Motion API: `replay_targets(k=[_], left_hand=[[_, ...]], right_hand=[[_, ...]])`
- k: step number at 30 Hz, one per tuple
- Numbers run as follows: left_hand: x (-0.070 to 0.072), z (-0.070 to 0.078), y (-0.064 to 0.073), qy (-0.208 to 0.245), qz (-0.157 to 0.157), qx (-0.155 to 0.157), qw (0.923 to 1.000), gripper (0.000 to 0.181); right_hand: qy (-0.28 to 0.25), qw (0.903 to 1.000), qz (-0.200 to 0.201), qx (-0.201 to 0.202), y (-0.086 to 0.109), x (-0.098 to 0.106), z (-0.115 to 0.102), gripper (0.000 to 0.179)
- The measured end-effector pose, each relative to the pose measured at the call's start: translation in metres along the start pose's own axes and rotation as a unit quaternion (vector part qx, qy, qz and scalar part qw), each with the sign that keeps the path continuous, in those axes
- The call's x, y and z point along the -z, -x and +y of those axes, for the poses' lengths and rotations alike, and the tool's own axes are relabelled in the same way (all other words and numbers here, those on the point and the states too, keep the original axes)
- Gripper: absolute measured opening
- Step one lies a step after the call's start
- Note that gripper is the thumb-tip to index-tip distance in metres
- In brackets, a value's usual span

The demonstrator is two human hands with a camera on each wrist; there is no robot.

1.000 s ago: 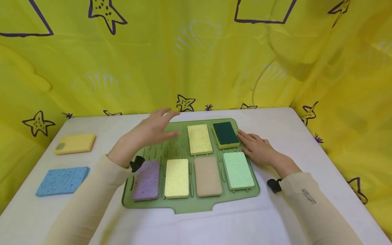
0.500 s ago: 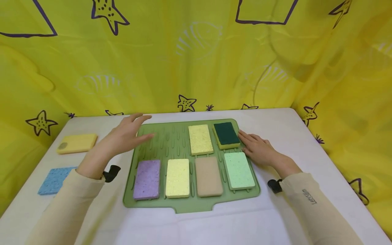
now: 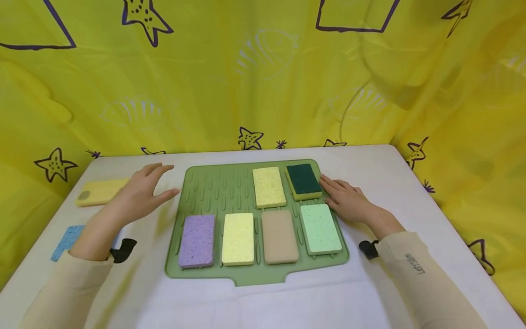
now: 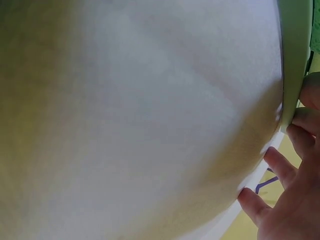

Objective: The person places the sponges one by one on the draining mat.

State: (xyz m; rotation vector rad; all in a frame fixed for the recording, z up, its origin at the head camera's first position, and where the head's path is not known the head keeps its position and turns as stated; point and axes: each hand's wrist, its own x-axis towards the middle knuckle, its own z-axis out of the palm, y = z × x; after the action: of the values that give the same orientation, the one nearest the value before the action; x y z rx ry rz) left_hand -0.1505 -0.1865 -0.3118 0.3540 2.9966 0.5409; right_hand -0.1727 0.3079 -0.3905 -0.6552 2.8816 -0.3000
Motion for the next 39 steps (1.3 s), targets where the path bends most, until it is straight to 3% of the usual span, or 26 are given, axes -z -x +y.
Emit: replay_targets(k=[11,23,32,39], left_hand=[[-0.009,-0.031,0.028,0.007,0.023,0.046,0.9987,0.067],[-0.022,-0.062,0.052,-0.013,0.015,0.105,0.9943,0.073],[-0.022,-0.082,0.069,-0.048,0.004,0.134,0.9899,0.079],[-0.023,-0.091,0.077,-0.041,-0.021,0.172,0.9841,0.095]], right_hand=[[-0.003,1.0,-0.003,0.0,0.001,0.001,-0.001,0.059],[-0.003,1.0,0.002,0.005,0.002,0.002,-0.003,0.058],[-0.007,1.0,0.0,0.002,0.0,0.003,-0.003,0.058],[-0.01,1.0,-0.001,0.0,0.002,0.002,-0.003,0.058]])
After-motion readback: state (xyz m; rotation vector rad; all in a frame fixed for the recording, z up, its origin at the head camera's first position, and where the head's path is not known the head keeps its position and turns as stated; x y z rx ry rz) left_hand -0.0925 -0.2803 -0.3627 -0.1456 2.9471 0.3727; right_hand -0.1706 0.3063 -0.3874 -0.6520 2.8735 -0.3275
